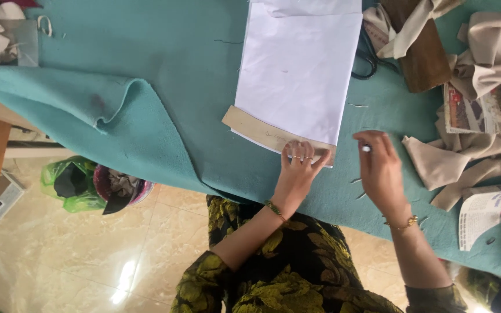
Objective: Tracing a pattern onto fabric with a pen and cutting it out with scissors
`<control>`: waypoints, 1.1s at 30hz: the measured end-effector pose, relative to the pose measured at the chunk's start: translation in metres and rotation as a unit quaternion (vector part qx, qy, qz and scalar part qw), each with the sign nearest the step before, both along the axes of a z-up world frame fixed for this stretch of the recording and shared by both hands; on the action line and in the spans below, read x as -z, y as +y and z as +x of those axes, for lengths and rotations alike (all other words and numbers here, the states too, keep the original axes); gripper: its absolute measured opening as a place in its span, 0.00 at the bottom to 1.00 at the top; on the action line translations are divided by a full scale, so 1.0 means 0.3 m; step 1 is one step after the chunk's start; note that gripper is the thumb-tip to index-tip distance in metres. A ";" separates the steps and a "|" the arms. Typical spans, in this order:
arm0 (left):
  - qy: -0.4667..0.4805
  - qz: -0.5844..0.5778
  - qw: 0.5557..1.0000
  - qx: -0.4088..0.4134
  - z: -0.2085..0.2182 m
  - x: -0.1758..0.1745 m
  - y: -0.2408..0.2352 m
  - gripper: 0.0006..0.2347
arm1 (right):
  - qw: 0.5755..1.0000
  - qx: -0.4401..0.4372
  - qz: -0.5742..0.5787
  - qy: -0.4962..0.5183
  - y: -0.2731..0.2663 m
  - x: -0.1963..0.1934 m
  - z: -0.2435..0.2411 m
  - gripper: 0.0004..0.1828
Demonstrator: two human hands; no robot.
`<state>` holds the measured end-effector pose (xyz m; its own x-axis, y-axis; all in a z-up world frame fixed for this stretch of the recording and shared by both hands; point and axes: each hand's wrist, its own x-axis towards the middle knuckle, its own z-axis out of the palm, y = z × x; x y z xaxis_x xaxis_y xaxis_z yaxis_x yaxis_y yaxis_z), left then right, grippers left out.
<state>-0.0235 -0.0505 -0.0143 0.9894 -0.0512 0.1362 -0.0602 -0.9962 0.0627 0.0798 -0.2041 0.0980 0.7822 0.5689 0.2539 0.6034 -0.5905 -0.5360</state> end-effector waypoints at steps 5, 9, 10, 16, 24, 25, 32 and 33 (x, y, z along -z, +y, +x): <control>-0.119 -0.176 0.977 0.007 -0.049 0.053 0.091 0.20 | 0.992 -0.066 -0.094 -0.052 0.098 0.173 -0.010 0.20; -0.168 -0.189 0.967 -0.025 -0.106 0.085 0.197 0.25 | 0.989 -0.089 -0.117 -0.028 0.146 0.193 -0.020 0.28; -0.180 -0.200 0.962 -0.046 -0.125 0.117 0.228 0.22 | 0.989 -0.079 -0.123 -0.016 0.153 0.187 -0.019 0.34; -0.189 -0.144 0.949 -0.206 -0.320 0.032 0.504 0.16 | 0.987 -0.081 -0.136 -0.015 0.100 0.327 0.052 0.22; -0.131 -0.051 0.915 -0.377 -0.358 -0.123 0.691 0.26 | 0.979 0.187 -0.063 0.051 -0.365 0.264 0.346 0.07; -0.117 -0.079 0.895 -0.424 -0.355 -0.159 0.711 0.33 | 0.981 0.170 -0.061 -0.065 -0.508 0.324 0.390 0.03; -0.094 -0.133 0.887 -0.432 -0.350 -0.114 0.855 0.10 | 0.899 0.245 -0.213 -0.295 -0.461 0.186 0.193 0.21; -0.096 -0.155 0.886 -0.427 -0.360 -0.111 0.865 0.09 | 0.924 0.203 -0.190 -0.261 -0.365 0.158 0.137 0.23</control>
